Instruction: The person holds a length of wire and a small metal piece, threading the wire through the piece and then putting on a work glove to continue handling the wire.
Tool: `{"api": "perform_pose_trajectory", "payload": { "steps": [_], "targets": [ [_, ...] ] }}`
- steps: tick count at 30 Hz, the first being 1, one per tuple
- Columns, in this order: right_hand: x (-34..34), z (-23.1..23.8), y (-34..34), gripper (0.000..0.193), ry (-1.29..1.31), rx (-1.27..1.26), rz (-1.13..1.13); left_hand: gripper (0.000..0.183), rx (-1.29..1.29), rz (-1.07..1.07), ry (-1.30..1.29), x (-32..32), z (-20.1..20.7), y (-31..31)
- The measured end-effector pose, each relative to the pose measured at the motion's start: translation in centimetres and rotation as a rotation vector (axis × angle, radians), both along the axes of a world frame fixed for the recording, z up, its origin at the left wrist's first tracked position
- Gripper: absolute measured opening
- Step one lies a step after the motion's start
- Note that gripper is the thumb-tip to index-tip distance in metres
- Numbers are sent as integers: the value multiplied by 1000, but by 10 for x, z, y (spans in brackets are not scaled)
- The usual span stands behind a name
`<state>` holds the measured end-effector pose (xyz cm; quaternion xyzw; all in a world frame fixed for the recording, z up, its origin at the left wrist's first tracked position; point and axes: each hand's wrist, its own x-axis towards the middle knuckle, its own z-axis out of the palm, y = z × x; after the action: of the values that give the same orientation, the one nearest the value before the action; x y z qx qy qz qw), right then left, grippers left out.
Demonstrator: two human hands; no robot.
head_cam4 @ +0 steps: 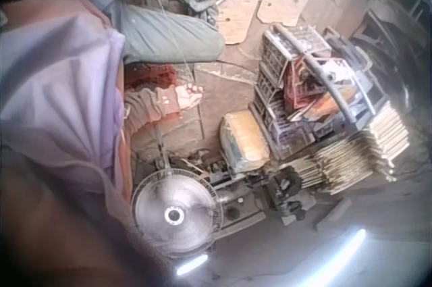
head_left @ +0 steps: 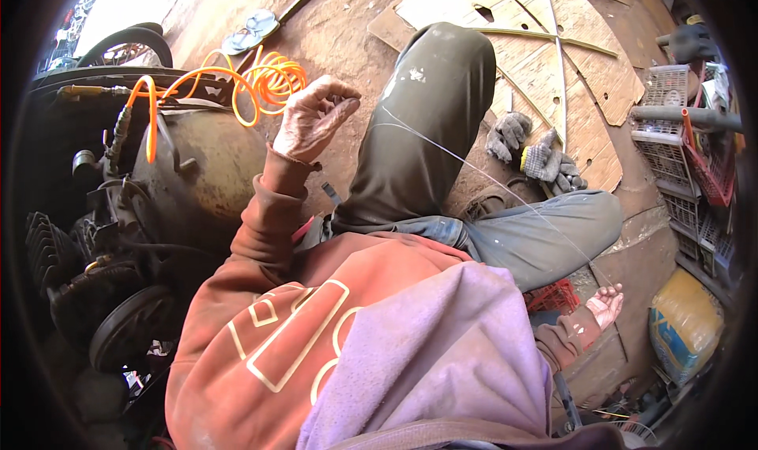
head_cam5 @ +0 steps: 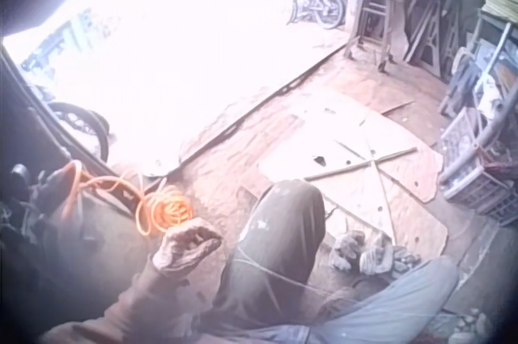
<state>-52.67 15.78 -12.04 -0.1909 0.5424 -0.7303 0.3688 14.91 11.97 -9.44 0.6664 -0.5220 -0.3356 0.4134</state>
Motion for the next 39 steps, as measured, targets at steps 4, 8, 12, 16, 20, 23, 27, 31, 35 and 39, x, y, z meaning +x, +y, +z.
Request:
{"api": "perform_pose_trajectory", "payload": {
  "steps": [4,8,12,16,20,23,27,31,35,39],
  "targets": [
    [-3,-4,2,22,11,14,-5,14,-98,-108,-54,-11,18,-7],
    [-11,-7,0,23,-27,37,-33,21,-126,-205,-147,-21,26,-15],
    [-9,-8,-2,22,-24,20,20,15,-208,-280,-252,-20,29,-18],
    [-6,-8,-2,22,-47,14,52,10,-177,-221,-210,-22,20,-15],
    [-4,-7,-3,22,-11,33,20,11,-71,-130,-181,-21,16,-4],
    [-5,-7,-4,22,-2,46,0,8,-62,-77,-183,-17,14,-1],
    [-9,-9,-4,23,-3,5,46,18,-116,-79,134,-22,17,0],
    [3,-7,-9,23,2,39,22,40,-94,110,1110,-15,23,3],
    [1,-10,-4,23,-8,67,-7,49,-95,79,1264,-30,39,7],
    [9,-9,-5,20,-17,77,-17,57,-127,33,1219,-43,54,10]
  ]
}}
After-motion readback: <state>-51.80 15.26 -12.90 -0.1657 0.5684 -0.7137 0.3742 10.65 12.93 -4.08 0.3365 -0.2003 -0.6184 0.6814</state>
